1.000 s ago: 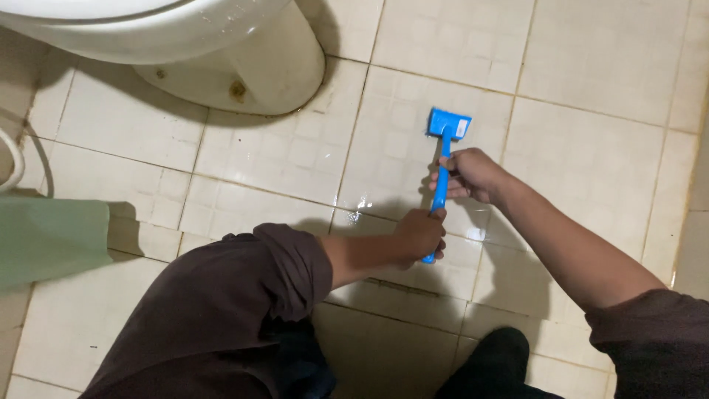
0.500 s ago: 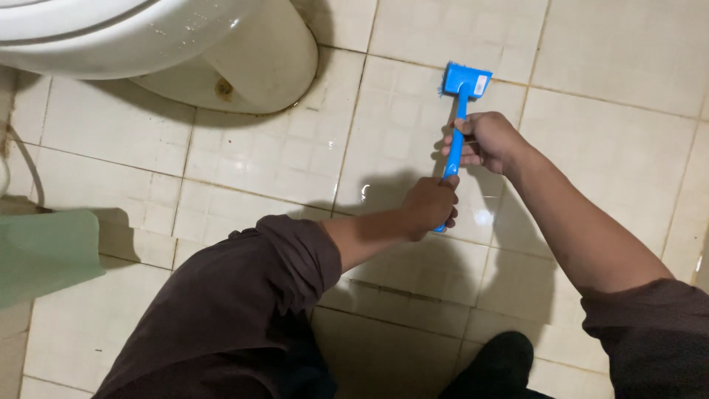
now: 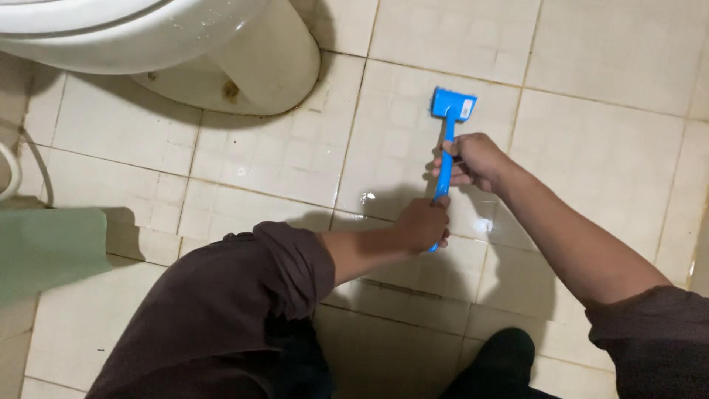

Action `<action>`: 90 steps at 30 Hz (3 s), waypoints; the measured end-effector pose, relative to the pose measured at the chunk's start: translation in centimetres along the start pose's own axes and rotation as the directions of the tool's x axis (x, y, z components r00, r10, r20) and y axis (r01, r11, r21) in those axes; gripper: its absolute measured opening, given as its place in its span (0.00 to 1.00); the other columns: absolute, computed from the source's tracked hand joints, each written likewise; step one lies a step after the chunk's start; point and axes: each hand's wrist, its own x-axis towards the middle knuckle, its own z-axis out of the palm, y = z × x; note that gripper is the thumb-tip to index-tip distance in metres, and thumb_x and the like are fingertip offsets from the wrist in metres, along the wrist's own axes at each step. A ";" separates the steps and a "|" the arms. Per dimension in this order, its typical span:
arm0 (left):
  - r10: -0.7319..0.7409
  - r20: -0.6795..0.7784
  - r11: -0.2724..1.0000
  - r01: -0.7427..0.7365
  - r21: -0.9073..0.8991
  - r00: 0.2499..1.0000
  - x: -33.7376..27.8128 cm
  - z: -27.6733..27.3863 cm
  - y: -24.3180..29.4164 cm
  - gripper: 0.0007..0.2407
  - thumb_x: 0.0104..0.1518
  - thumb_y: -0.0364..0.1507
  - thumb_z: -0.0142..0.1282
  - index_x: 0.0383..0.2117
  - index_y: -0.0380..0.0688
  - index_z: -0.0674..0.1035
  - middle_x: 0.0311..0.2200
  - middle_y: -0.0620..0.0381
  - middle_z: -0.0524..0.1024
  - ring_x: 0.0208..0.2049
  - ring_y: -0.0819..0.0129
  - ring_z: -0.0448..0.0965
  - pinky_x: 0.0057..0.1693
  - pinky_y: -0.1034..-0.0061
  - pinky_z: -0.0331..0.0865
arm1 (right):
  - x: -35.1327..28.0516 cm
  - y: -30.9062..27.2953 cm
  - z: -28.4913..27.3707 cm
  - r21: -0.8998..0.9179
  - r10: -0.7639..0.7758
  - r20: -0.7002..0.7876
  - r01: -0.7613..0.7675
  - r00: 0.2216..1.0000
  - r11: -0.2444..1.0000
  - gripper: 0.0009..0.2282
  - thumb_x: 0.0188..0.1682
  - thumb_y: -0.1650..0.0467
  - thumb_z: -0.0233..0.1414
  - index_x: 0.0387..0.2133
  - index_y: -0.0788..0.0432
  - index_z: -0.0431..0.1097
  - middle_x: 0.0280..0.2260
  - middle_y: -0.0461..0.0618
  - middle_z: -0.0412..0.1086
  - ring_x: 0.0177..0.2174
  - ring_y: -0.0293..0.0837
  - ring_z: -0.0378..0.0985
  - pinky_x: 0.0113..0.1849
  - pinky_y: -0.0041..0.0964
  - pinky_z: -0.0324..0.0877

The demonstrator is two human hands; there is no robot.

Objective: The person picks up a blue scrub brush and sits on the bathroom floor. They scrub the tiled floor near the base of the toilet using the brush in a repetitive back-and-forth motion.

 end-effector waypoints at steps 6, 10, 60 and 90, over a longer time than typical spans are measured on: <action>-0.059 0.042 0.996 0.062 -0.060 0.997 -1.1 0.0 -5.4 0.18 0.67 0.40 0.47 0.32 0.34 0.75 0.22 0.54 0.73 0.21 0.66 0.74 0.27 0.68 0.73 | -1.2 3.6 0.9 0.019 0.039 0.074 -0.041 0.997 0.999 0.11 0.57 0.70 0.41 0.48 0.62 0.66 0.41 0.59 0.77 0.36 0.50 0.84 0.35 0.45 0.77; -0.021 0.040 0.999 0.023 -0.049 0.999 -4.8 -1.1 -6.0 0.11 0.64 0.30 0.49 0.32 0.32 0.78 0.21 0.50 0.75 0.22 0.63 0.78 0.29 0.68 0.74 | -4.3 4.5 3.1 0.017 0.089 0.101 -0.091 0.991 0.996 0.12 0.57 0.68 0.42 0.47 0.62 0.67 0.40 0.56 0.76 0.37 0.50 0.83 0.37 0.47 0.78; -0.195 -0.013 0.977 0.193 -0.087 0.981 -9.1 -0.8 -9.4 0.18 0.67 0.45 0.45 0.31 0.42 0.72 0.18 0.52 0.72 0.16 0.61 0.73 0.24 0.61 0.70 | -6.7 6.8 5.5 -0.002 0.198 0.233 -0.203 0.952 0.979 0.14 0.57 0.68 0.41 0.52 0.61 0.63 0.37 0.60 0.75 0.38 0.55 0.82 0.42 0.53 0.78; -0.124 -0.037 0.987 0.119 -0.111 0.992 -0.3 -3.3 -4.2 0.17 0.67 0.43 0.46 0.29 0.41 0.72 0.17 0.52 0.69 0.13 0.64 0.70 0.21 0.64 0.66 | -0.5 0.4 4.2 0.009 0.062 0.116 -0.064 0.991 0.998 0.10 0.57 0.67 0.43 0.44 0.60 0.67 0.39 0.55 0.75 0.39 0.53 0.82 0.40 0.49 0.78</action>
